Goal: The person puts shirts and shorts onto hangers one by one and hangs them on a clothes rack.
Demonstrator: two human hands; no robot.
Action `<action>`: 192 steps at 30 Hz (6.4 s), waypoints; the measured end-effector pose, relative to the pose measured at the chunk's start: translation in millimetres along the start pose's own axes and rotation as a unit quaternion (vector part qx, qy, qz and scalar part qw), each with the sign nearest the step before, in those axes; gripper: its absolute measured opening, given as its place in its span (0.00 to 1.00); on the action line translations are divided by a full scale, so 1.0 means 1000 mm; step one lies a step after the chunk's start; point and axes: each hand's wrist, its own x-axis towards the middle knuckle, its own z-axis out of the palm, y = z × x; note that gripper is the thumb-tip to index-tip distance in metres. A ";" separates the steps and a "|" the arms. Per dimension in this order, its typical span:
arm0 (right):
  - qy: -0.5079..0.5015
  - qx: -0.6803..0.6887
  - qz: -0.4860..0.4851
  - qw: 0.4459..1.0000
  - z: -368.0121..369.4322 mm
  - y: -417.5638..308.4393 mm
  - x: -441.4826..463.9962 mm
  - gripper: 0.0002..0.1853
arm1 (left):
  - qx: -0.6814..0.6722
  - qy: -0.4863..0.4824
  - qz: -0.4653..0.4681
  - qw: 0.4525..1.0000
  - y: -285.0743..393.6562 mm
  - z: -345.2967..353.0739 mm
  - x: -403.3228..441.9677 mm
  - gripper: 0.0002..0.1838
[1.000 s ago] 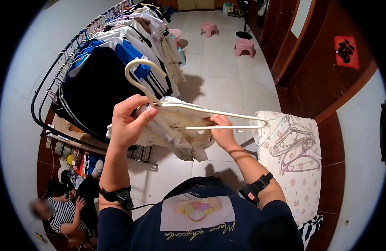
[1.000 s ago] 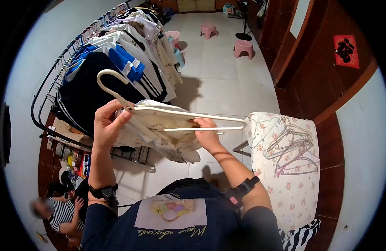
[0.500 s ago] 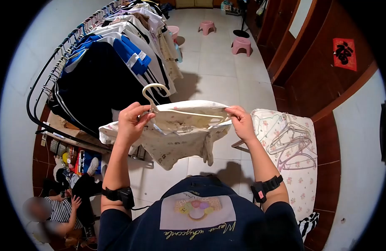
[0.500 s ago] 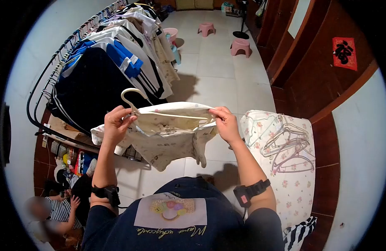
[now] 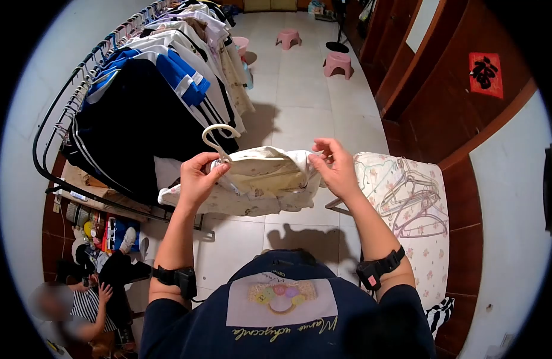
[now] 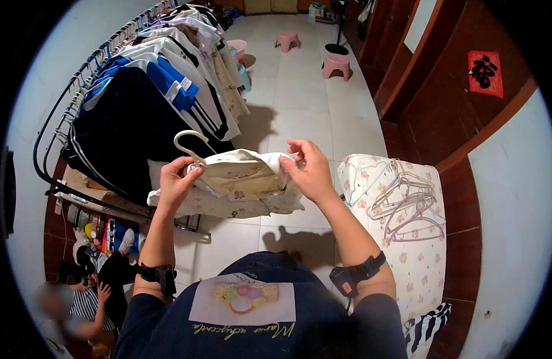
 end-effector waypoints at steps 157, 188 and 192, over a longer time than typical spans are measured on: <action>0.007 -0.125 -0.330 0.936 0.058 -0.081 0.070 0.22 | 0.069 0.127 -0.033 0.989 0.060 -0.066 -0.024 0.08; -0.121 -0.117 -0.194 0.966 0.205 -0.109 0.104 0.05 | -0.076 -0.007 -0.101 0.992 -0.024 -0.215 -0.039 0.14; -0.081 -0.139 -0.166 0.973 0.214 -0.122 0.104 0.06 | 0.120 0.080 -0.098 0.985 -0.033 -0.237 -0.043 0.12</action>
